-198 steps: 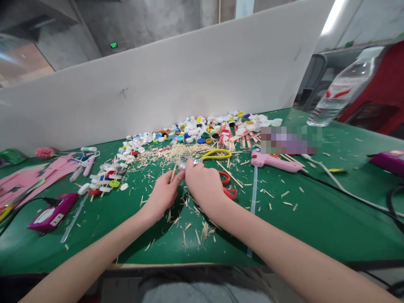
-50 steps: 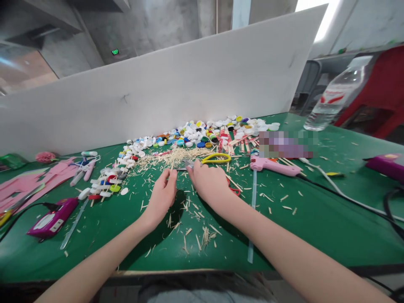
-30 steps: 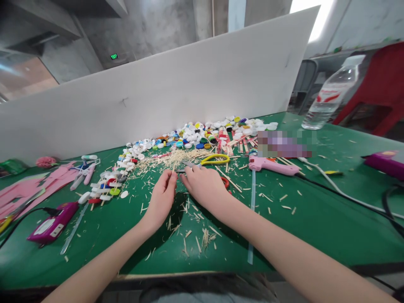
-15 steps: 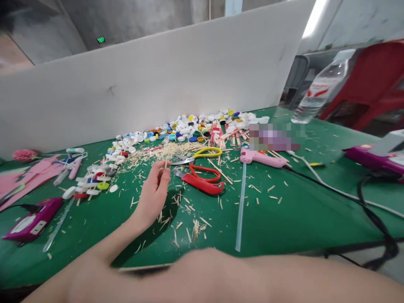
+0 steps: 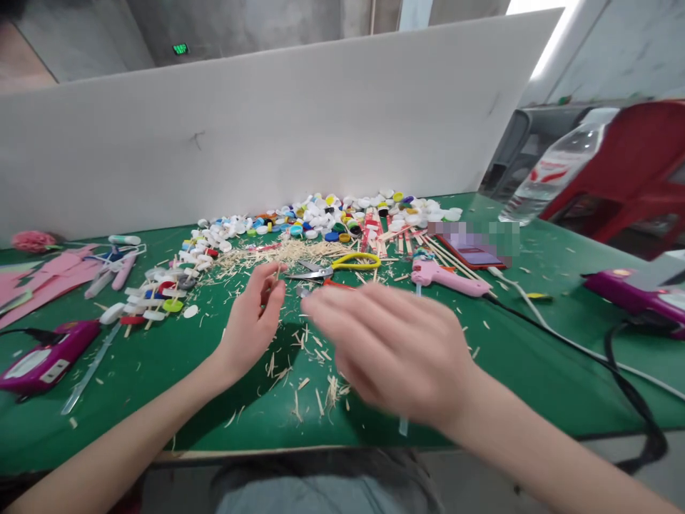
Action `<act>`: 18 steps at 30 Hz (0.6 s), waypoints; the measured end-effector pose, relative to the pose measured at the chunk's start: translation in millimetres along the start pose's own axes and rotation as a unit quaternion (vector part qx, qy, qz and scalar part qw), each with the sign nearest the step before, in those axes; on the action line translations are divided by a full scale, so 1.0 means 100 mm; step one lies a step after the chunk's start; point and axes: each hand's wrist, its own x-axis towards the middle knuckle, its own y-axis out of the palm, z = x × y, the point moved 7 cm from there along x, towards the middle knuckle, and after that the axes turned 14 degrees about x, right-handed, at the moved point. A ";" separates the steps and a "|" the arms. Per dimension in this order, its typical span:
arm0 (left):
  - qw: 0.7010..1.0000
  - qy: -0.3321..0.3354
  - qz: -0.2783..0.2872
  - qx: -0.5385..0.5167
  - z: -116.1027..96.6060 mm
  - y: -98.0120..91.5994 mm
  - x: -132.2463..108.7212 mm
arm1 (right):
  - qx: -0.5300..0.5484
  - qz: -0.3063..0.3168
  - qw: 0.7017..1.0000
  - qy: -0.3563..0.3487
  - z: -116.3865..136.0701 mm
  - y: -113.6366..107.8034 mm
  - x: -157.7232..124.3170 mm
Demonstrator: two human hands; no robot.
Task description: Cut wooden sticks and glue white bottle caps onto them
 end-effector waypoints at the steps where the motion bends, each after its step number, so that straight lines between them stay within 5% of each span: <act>1: 1.000 -0.001 0.009 0.018 0.01 0.00 0.01 | -0.006 0.013 1.000 0.011 -0.18 0.10 0.12; 7: 0.986 -0.014 0.093 0.137 0.14 0.06 0.12 | 0.005 0.222 0.956 0.192 -1.19 0.94 0.14; 11: 0.976 -0.025 0.150 0.156 0.29 0.17 0.20 | 0.038 0.289 0.928 0.230 -1.32 1.20 0.01; 18: 0.962 -0.060 0.206 0.167 0.49 0.27 0.30 | 0.005 0.282 0.931 0.233 -1.38 1.19 0.00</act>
